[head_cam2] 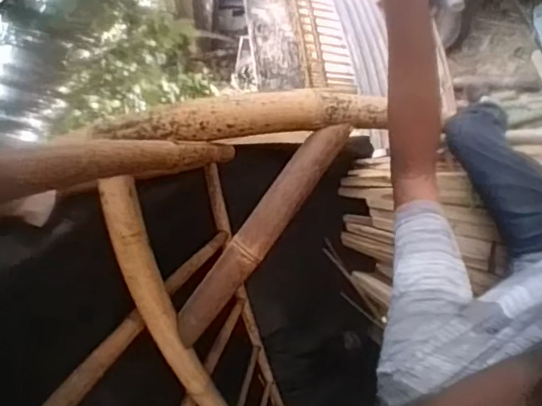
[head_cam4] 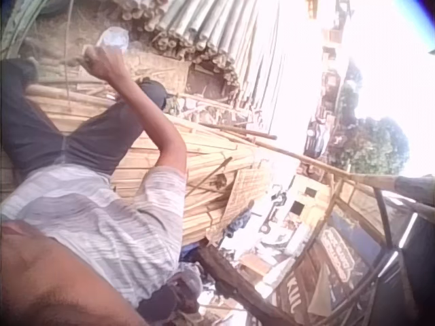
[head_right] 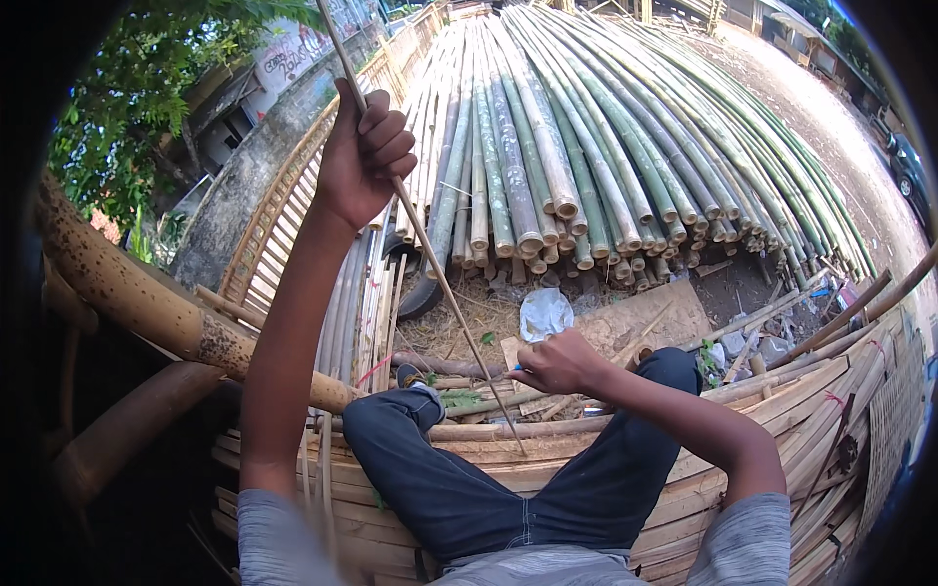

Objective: The recorder is assembling and trimming bamboo components for furniture manufacturing.

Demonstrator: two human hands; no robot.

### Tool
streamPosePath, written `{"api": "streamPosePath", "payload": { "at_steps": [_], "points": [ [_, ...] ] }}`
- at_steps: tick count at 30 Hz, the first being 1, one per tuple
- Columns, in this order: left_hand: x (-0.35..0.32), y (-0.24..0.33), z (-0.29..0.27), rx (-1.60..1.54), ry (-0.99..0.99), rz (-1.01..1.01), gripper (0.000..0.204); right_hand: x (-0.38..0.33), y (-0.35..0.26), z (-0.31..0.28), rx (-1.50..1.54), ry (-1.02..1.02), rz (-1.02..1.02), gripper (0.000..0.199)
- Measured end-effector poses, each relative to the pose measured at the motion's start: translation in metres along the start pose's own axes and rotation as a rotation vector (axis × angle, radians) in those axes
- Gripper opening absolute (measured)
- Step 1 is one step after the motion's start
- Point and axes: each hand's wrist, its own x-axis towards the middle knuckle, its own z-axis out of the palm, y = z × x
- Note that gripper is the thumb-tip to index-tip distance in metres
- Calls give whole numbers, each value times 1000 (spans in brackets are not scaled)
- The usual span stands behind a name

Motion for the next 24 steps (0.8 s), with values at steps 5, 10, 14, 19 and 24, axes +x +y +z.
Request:
{"api": "streamPosePath", "payload": {
  "at_steps": [5, 10, 14, 19, 24],
  "points": [
    [11, -11, 5, 92, 86, -5, 50, 81, 9, -101, -13, 514, 33, 43],
    [24, -21, 2, 216, 248, 64, 56, 45, 8, -32, 196, 309, 101, 45],
    [22, -17, -21, 139, 209, 52, 50, -13, 9, 39, 29, -127, 31, 50],
    [22, -15, -20, 125, 179, 50, 49, 41, 21, -29, 18, 313, -28, 44],
    [30, -23, -11, 133, 216, 48, 50, 93, 30, -77, 52, 504, 24, 44]
  ]
}}
